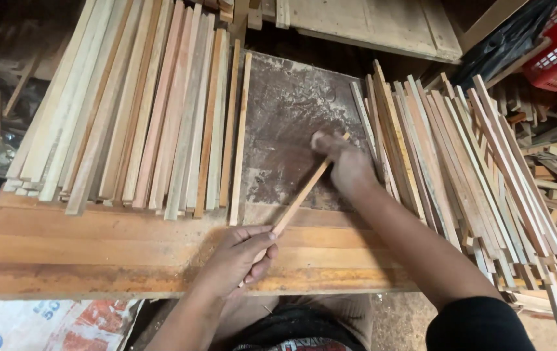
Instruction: The person smooths thin wooden sticks by rubbing them against a sanding block on a workbench. They handle the sticks one at a time, rubbing them back and forth to smooth the surface, then place them into a pile on the right.
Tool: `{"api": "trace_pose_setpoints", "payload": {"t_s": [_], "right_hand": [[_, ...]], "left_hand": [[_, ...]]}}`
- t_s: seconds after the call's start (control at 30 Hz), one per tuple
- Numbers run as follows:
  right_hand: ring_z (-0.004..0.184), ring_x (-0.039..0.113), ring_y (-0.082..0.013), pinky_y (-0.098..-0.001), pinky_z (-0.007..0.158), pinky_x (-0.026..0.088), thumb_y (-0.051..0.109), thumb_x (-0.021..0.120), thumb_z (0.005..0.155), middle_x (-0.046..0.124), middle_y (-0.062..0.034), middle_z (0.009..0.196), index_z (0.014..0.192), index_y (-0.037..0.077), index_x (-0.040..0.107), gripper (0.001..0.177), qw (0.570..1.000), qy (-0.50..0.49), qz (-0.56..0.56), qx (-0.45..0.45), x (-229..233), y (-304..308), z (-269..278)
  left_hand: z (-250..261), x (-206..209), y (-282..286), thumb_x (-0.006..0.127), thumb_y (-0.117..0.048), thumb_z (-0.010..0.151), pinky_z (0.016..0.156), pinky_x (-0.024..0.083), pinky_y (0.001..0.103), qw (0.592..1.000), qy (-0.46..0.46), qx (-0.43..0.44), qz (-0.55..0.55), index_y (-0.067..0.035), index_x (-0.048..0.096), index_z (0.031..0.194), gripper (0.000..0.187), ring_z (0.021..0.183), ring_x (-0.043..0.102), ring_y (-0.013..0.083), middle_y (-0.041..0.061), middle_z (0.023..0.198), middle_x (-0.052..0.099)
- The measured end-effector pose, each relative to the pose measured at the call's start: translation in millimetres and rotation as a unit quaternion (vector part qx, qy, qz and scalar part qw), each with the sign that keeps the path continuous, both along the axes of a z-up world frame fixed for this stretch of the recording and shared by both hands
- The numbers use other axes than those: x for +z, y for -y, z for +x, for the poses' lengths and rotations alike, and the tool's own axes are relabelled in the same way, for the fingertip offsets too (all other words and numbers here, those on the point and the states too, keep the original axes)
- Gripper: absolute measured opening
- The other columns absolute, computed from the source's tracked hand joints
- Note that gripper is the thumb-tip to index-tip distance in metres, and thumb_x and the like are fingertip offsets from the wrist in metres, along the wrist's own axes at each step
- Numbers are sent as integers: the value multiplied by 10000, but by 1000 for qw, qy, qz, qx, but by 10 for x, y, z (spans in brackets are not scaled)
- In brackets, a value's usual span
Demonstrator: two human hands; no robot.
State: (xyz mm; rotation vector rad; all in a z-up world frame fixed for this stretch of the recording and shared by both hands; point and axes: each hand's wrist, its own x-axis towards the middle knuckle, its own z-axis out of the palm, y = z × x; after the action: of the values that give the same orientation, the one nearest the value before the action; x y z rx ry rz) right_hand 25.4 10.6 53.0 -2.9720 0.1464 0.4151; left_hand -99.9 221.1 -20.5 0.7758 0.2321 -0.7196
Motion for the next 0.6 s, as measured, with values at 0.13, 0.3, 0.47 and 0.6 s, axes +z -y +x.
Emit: {"api": "trace_pose_setpoints", "payload": {"t_s": [0.13, 0.3, 0.47, 0.6], "right_hand": [[1195, 501, -325, -458, 1056, 369, -205, 527, 788, 597, -148, 1204, 1211, 51, 527, 494, 898, 161, 261, 314, -161, -195, -743], [1246, 543, -185, -382, 1133, 503, 11, 471, 906, 550, -30, 1144, 1037, 135, 570, 205, 911, -55, 402, 70, 663, -523, -491], [1519, 28, -260, -423, 1152, 431, -356, 285, 631, 98, 53, 1657, 1519, 295, 320, 1102, 999, -30, 30, -14, 54, -104, 235], [749, 477, -191, -332, 721, 451, 234, 435, 968, 476, -40, 840, 847, 112, 484, 178, 874, -61, 460, -143, 700, -806, -700]], "left_hand": [[36, 282, -11, 647, -158, 980, 395, 379, 246, 959, 57, -40, 275, -26, 772, 1256, 331, 406, 482, 113, 82, 614, 637], [-123, 302, 41, 610, -247, 962, 435, 294, 274, 926, 109, -46, 358, -140, 550, 1527, 578, 448, 344, 86, -29, 585, 488], [-164, 403, 83, 602, -161, 984, 475, 459, 225, 893, 88, -80, 434, -168, 545, 1483, 502, 545, 516, 85, 29, 977, 801], [-123, -83, 93, 629, -175, 923, 674, 648, 257, 838, 253, -24, 483, -81, 665, 1337, 426, 712, 767, 130, 46, 1004, 825]]}}
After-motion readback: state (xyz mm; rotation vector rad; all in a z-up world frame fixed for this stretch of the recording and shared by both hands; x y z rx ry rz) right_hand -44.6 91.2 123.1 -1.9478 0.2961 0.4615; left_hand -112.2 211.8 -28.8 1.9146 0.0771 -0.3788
